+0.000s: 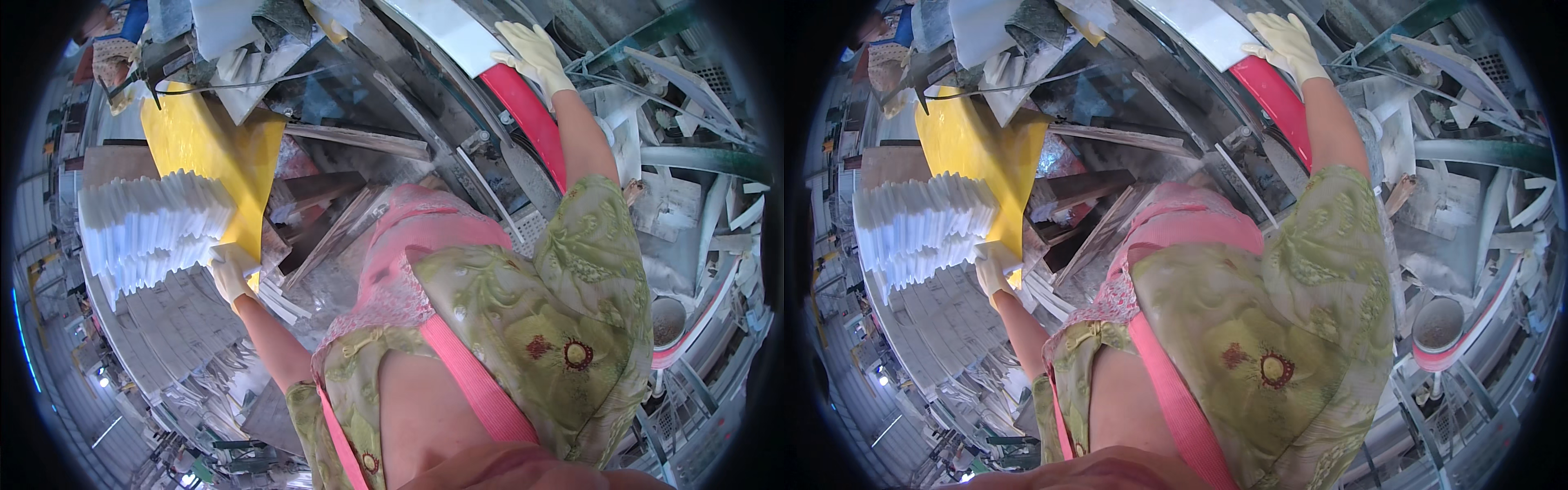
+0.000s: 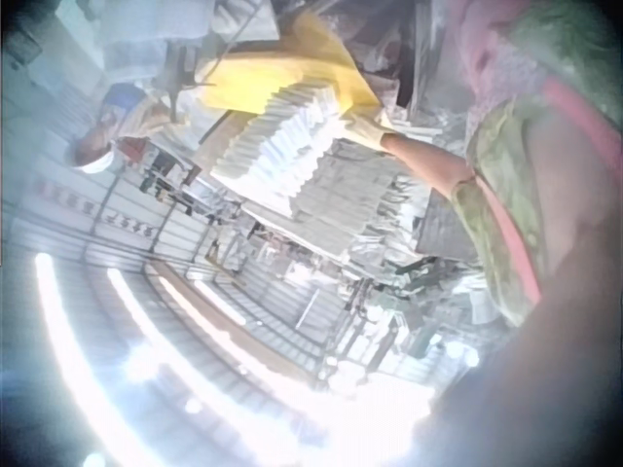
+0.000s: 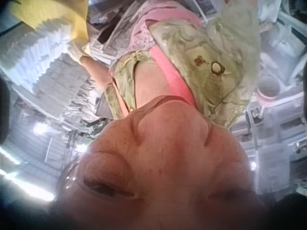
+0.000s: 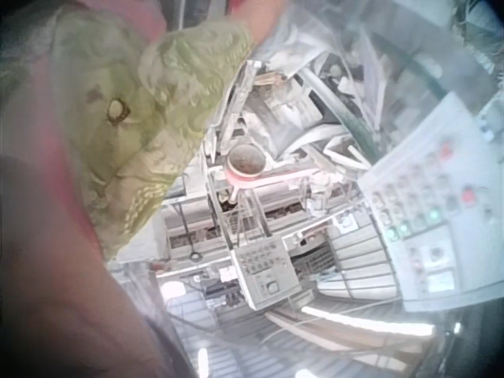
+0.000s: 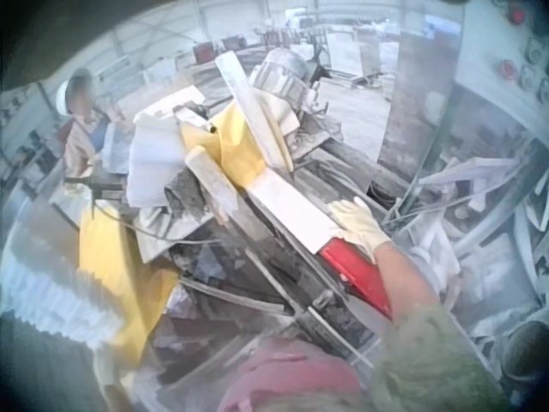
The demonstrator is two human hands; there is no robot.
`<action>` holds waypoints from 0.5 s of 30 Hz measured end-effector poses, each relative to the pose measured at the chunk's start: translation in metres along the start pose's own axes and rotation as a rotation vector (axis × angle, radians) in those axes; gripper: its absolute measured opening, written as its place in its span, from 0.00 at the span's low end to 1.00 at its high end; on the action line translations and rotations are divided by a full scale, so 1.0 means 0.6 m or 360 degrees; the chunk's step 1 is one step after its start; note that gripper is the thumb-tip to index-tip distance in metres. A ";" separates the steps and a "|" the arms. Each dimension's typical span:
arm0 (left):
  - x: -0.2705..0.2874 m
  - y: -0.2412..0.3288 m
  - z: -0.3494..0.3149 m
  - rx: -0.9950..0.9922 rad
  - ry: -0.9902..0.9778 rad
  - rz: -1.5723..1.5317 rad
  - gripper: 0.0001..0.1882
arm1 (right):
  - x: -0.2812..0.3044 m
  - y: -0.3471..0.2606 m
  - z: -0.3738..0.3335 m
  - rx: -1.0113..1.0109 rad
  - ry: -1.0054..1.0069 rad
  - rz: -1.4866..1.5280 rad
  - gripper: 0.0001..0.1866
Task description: The person repeatedly picks up small white rectangular tiles from a pile, places them on a yellow tray, and stacks them. The person also briefly inspects a tile and wipes a surface before continuing to stack tiles.
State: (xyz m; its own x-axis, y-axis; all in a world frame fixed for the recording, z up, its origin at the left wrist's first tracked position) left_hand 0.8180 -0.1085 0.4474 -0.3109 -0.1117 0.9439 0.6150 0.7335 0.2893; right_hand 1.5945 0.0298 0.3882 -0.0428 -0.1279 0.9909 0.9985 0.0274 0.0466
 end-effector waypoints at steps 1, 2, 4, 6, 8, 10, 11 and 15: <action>0.002 0.003 -0.003 -0.0021 -0.0002 -0.0054 0.31 | 0.017 -0.001 -0.005 0.0021 0.0073 -0.0022 0.39; 0.004 0.003 -0.007 -0.0013 -0.0007 -0.0118 0.31 | 0.024 -0.003 -0.006 -0.0021 0.0031 -0.0066 0.39; 0.003 -0.001 -0.013 0.0018 -0.0033 -0.0253 0.30 | 0.064 -0.050 -0.024 0.0352 0.0330 0.0333 0.36; 0.003 -0.005 -0.016 0.0040 -0.0050 -0.0332 0.30 | 0.055 -0.124 -0.051 0.0771 0.0204 0.0158 0.32; 0.001 -0.007 -0.013 0.0027 -0.0062 -0.0306 0.30 | 0.036 -0.158 -0.046 0.0564 0.0174 -0.0117 0.30; 0.004 -0.009 -0.007 0.0016 -0.0001 -0.0286 0.30 | 0.028 -0.179 -0.034 0.0381 0.0240 -0.0255 0.29; 0.003 -0.010 -0.004 -0.0002 -0.0011 -0.0273 0.30 | 0.024 -0.182 -0.030 0.0265 0.0244 -0.0250 0.29; 0.003 -0.015 0.009 -0.0062 -0.0005 -0.0165 0.31 | 0.036 -0.157 -0.014 0.0063 0.0270 0.0031 0.26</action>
State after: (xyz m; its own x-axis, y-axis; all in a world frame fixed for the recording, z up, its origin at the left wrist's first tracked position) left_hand 0.8081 -0.1120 0.4458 -0.3765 -0.1834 0.9081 0.6072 0.6915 0.3914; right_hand 1.4999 0.0158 0.4040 -0.0136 -0.2925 0.9562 0.9969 0.0699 0.0356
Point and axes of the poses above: each hand's wrist, its own z-axis towards the middle knuckle, its own x-axis out of the back of the hand, y = z × x, the point moved 7 cm from there along z, towards the middle knuckle, and after that the axes turned 1 degree about y, right-handed, at the moved point
